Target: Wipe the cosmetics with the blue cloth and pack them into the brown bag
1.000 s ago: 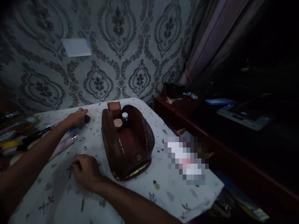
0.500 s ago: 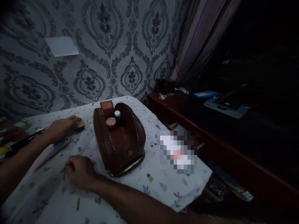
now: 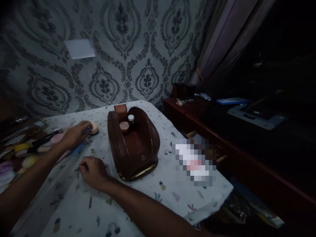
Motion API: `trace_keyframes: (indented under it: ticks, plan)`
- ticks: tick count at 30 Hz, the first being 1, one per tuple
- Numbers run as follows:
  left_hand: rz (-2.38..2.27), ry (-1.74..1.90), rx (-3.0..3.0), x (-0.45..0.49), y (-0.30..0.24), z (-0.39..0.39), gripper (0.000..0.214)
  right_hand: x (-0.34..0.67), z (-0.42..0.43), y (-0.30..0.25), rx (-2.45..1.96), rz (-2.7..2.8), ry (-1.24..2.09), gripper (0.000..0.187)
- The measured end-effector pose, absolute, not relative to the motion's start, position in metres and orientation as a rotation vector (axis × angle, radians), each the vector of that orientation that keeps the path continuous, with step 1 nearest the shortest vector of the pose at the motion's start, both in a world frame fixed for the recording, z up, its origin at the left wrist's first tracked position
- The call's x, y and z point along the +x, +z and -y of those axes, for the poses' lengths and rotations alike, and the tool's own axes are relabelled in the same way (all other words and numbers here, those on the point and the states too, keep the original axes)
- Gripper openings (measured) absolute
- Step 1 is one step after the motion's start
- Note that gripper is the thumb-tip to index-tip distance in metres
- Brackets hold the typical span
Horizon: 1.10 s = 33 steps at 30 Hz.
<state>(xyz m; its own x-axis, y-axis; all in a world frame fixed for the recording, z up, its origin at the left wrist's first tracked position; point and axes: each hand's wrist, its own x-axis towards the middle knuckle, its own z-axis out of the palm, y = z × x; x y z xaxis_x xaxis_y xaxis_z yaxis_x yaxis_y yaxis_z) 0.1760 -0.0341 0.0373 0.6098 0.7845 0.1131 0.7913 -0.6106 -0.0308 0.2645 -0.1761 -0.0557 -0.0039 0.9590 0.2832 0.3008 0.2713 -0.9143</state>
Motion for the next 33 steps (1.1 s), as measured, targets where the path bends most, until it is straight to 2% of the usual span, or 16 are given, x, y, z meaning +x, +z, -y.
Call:
trace_keyframes:
  ticks: [2, 5, 8, 16, 24, 33]
  plan:
    - [1.320, -0.158, -2.706, 0.178, 0.032, 0.048, 0.033, 0.265, 0.176, -0.056, -1.223, 1.517, 0.810, 0.014]
    - [1.333, -0.109, -2.583, 0.185, 0.021, 0.066, 0.053, 0.265, 0.175, -0.058, -1.226, 1.528, 0.811, 0.016]
    - [1.351, -0.066, -2.560, 0.192, 0.011, 0.074, 0.060, 0.265, 0.175, -0.058, -1.228, 1.534, 0.824, 0.016]
    - [1.378, -0.080, -2.568, 0.203, 0.001, 0.063, 0.052, 0.266, 0.176, -0.057, -1.180, 1.517, 0.893, 0.014]
    - [1.423, -0.180, -2.707, 0.212, 0.013, 0.066, 0.031, 0.266, 0.174, -0.058, -1.208, 1.524, 0.903, 0.015]
    - [1.424, -0.197, -2.906, 0.191, 0.020, 0.054, 0.042, 0.265, 0.175, -0.057, -1.200, 1.478, 0.995, 0.015]
